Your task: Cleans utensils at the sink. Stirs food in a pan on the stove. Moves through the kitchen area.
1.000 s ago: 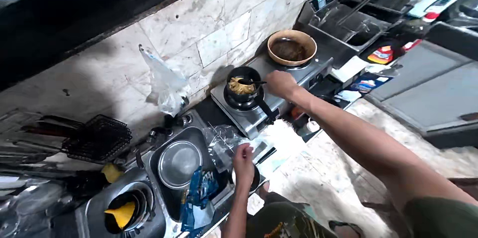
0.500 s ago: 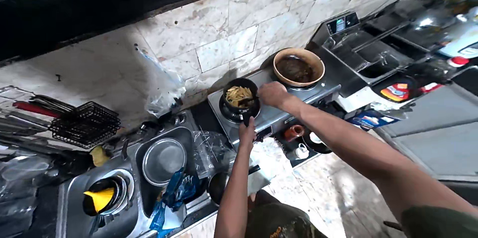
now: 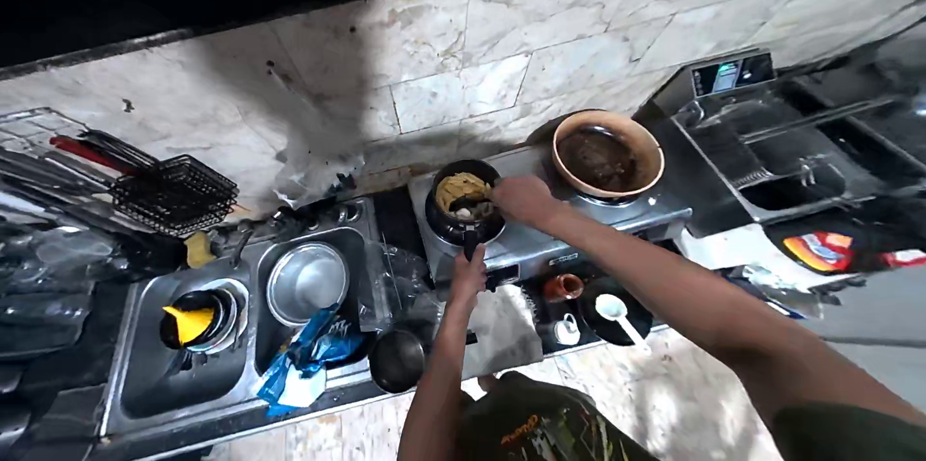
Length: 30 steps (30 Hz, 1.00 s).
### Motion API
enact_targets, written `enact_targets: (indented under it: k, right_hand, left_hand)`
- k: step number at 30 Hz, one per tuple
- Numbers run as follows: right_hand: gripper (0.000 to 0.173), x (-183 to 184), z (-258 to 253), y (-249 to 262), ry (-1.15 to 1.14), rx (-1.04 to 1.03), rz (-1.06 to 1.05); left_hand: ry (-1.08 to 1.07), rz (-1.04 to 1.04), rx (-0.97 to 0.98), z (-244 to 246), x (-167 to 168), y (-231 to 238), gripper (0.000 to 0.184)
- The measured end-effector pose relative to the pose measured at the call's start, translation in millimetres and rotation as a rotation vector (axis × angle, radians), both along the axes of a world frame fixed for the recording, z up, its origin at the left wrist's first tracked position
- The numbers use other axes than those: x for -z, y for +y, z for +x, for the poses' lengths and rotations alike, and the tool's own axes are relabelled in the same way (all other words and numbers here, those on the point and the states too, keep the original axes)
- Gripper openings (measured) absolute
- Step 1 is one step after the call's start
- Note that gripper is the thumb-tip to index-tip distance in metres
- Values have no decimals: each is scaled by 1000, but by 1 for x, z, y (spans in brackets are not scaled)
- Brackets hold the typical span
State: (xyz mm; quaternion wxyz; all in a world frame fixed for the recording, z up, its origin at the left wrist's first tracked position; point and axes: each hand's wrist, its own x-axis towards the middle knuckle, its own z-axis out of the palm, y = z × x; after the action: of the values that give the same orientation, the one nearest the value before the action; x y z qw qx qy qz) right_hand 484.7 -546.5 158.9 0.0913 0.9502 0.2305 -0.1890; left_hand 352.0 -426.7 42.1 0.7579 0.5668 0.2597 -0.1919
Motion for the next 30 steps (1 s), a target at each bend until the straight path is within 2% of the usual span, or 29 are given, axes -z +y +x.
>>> enact_targets:
  k: [2, 6, 9, 11, 13, 17, 20, 23, 27, 30]
  right_hand:
    - [16, 7, 3, -1, -33, 42, 42]
    - [22, -3, 3, -10, -104, 92, 90]
    - [17, 19, 7, -10, -100, -19, 127]
    - [18, 22, 5, -12, -65, -86, 96]
    - [19, 3, 1, -18, -67, -86, 46]
    - [6, -38, -5, -28, -81, -60, -104]
    - [9, -23, -6, -17, -23, -63, -101]
    - [11, 8, 1, -10, -45, -36, 31]
    - [10, 2, -4, -1, -80, 105, 42]
    - [12, 19, -10, 1, -157, 135, 113]
  left_hand:
    - [9, 2, -18, -1, 0, -3, 31]
    - [-4, -3, -34, 0, 0, -6, 30]
    - [-4, -9, -38, 0, 0, -6, 28]
    - [-2, -3, -37, 0, 0, -5, 28]
    - [1, -2, -34, 1, -1, -5, 29]
    - [9, -26, -31, 1, 0, -3, 27]
    - [18, -25, -25, 1, -1, -3, 28]
    - [19, -19, -11, 1, -1, -3, 29]
    - [18, -25, -15, 2, 0, -1, 28]
    - [27, -22, -8, -1, 0, -2, 29]
